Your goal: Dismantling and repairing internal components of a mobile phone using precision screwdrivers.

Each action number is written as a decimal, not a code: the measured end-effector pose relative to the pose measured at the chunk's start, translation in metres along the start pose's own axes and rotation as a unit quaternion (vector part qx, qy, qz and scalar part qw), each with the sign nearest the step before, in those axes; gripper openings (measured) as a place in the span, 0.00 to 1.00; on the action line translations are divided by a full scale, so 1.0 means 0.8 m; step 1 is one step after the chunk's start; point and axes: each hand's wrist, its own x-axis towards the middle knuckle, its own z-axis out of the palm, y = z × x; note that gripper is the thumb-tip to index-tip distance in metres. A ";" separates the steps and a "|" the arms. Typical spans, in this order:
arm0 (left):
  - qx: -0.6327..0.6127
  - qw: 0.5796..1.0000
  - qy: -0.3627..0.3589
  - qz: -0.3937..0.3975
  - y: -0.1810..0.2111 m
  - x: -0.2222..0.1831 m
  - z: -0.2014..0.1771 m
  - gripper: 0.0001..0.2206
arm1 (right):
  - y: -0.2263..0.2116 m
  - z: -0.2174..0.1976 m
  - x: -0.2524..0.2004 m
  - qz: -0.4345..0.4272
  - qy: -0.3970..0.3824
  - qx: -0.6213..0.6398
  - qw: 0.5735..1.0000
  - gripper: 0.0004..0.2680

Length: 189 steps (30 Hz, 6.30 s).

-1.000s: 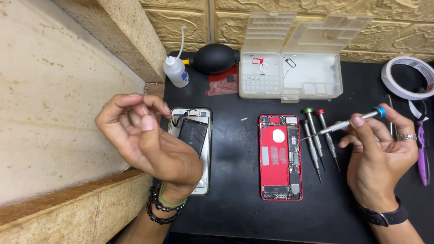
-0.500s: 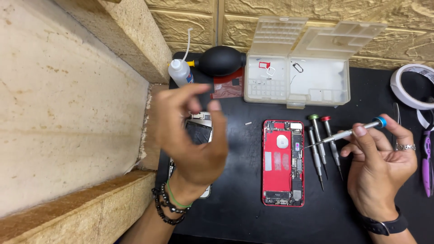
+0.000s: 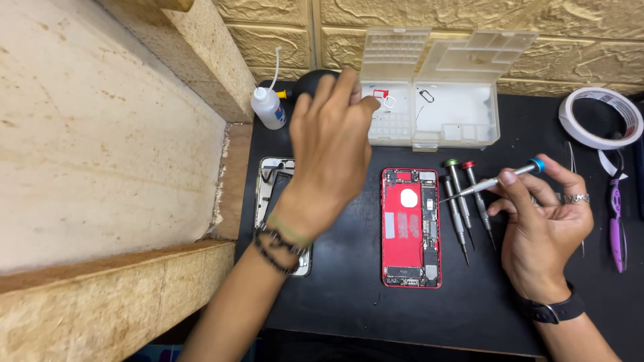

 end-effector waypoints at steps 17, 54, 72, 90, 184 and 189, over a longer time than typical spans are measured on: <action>0.087 0.995 -0.004 0.051 -0.020 0.017 0.056 0.10 | -0.014 0.009 -0.003 -0.005 -0.002 -0.001 1.000 0.17; 0.068 0.990 -0.118 0.033 -0.022 0.034 0.069 0.15 | -0.018 0.012 -0.004 -0.003 -0.001 -0.002 1.000 0.16; -0.019 0.999 -0.024 0.034 -0.027 0.039 0.065 0.03 | -0.017 0.012 -0.004 -0.007 -0.006 -0.004 1.000 0.16; -0.083 0.986 0.057 0.136 -0.026 0.034 0.069 0.05 | -0.014 0.010 -0.004 -0.019 -0.006 -0.017 1.000 0.16; -0.270 0.962 -0.019 0.044 0.023 -0.062 0.028 0.06 | 0.012 -0.009 -0.002 -0.021 -0.008 -0.074 0.997 0.17; -0.295 0.954 -0.048 0.038 0.020 -0.061 0.025 0.06 | 0.011 -0.007 0.000 0.023 0.015 -0.060 0.998 0.19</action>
